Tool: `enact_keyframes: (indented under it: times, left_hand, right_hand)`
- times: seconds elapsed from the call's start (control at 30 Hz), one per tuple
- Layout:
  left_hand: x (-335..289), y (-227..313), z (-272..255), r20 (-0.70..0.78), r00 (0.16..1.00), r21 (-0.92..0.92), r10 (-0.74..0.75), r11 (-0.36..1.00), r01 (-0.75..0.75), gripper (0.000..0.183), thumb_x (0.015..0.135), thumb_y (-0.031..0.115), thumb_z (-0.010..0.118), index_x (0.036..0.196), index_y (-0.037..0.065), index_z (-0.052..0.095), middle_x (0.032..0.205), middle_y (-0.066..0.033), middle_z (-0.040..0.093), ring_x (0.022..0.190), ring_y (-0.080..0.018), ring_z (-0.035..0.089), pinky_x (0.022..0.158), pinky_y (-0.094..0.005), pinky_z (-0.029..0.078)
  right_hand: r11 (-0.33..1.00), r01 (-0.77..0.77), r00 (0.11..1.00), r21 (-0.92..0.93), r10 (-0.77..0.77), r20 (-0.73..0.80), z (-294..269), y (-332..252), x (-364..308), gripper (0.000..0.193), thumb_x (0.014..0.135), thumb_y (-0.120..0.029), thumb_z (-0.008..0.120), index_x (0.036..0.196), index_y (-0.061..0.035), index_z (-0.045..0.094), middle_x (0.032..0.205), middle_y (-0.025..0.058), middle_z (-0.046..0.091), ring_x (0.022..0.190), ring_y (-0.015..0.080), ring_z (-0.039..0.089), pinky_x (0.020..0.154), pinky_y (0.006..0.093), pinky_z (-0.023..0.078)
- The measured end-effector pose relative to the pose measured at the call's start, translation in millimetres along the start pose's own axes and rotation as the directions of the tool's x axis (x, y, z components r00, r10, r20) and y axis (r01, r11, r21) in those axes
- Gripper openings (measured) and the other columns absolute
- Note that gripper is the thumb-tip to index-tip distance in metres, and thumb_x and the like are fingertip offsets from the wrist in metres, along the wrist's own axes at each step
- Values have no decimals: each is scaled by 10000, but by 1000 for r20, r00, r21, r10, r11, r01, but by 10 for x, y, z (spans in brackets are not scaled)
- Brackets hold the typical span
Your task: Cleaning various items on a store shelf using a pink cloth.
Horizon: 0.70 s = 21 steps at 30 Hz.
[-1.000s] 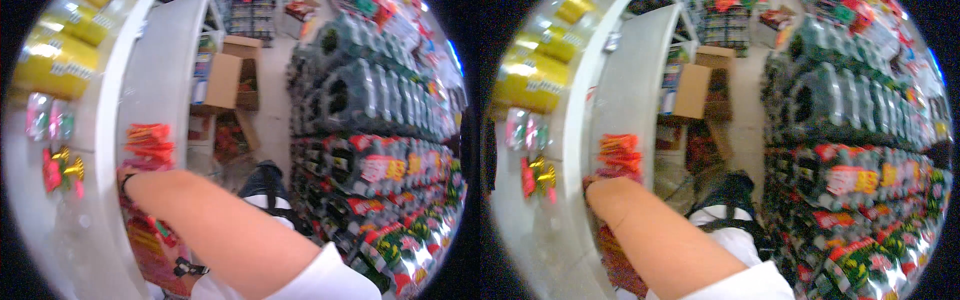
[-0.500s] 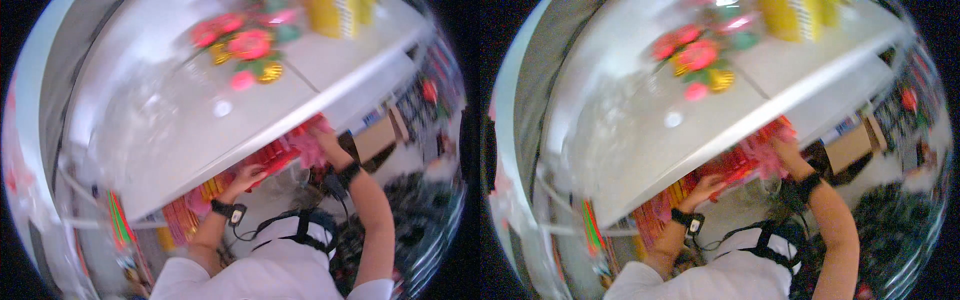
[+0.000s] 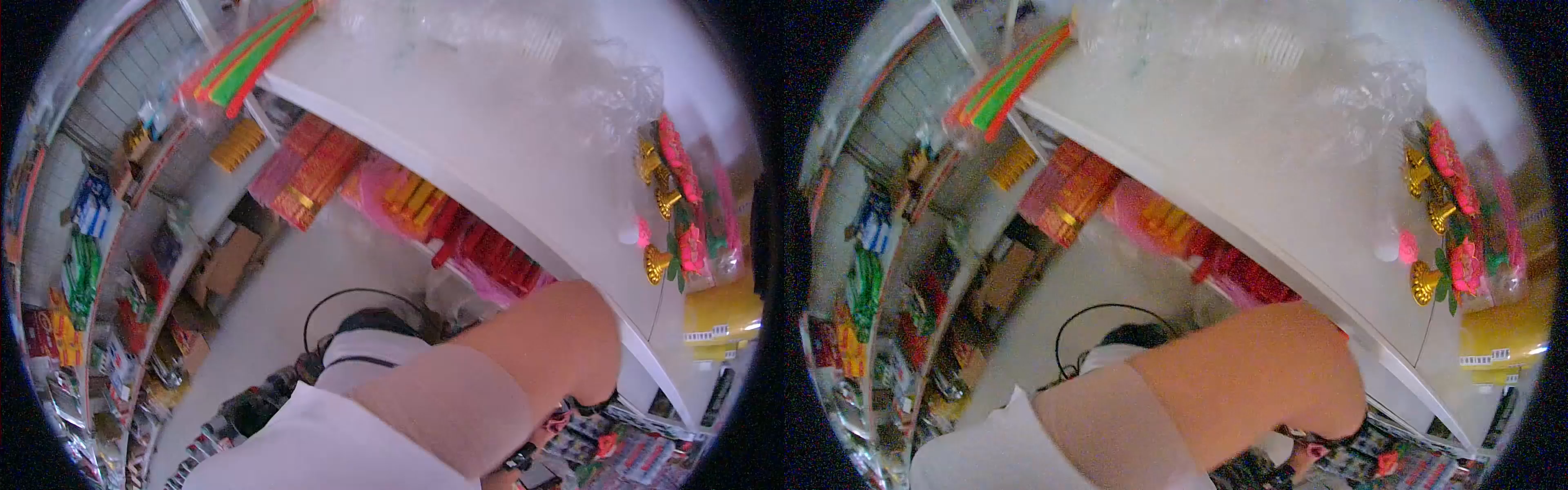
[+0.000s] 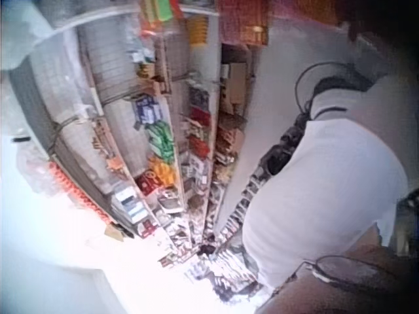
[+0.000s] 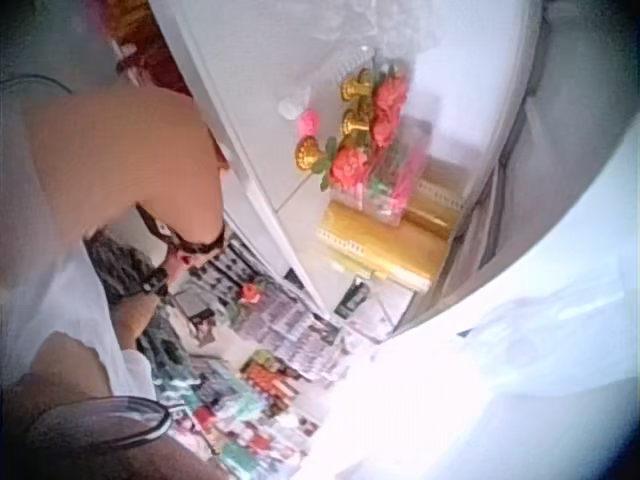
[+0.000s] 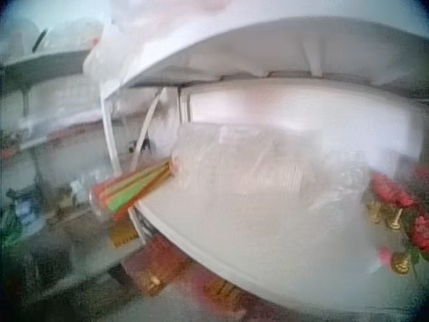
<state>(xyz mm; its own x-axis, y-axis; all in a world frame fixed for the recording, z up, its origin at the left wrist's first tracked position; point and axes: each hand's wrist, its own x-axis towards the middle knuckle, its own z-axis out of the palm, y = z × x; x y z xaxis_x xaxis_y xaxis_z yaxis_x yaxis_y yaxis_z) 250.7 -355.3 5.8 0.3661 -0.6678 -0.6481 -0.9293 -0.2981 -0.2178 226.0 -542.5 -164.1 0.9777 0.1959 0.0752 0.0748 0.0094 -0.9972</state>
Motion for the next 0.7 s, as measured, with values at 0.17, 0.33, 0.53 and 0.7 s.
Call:
enact_keyframes:
  times: [0.17,0.33,0.53,0.7]
  left_hand:
    - [-272,16,-324,-25,999,-174,-48,984,43,109,611,186,580,607,78,595,605,-75,597,516,-254,553,445,-386,417]
    - [-338,78,-392,-2,1000,-128,-6,992,5,106,620,187,584,613,81,589,602,-70,593,530,-258,558,459,-392,419]
    - [-449,59,-448,22,999,-228,-45,972,49,104,629,188,589,621,85,582,599,-63,588,546,-262,565,475,-399,421]
    - [-623,-46,-406,233,969,-312,-84,937,156,103,638,189,593,627,88,576,596,-57,583,560,-265,571,488,-406,422]
  right_hand:
    - [996,-85,996,-31,84,-41,185,-286,-16,509,749,-172,510,1214,-42,347,1174,118,431,1048,235,443,876,368,383]
    - [991,-121,989,-48,117,-85,210,-355,-109,500,765,-229,472,1211,-37,354,1184,124,427,1057,248,438,891,378,368]
    - [991,-123,983,-49,115,-140,268,-423,-154,506,784,-298,427,1208,-32,361,1197,132,422,1069,265,432,909,390,350]
    - [995,-99,978,7,98,-184,498,-452,-124,523,799,-355,390,1206,-27,367,1208,138,418,1078,279,427,925,400,336]
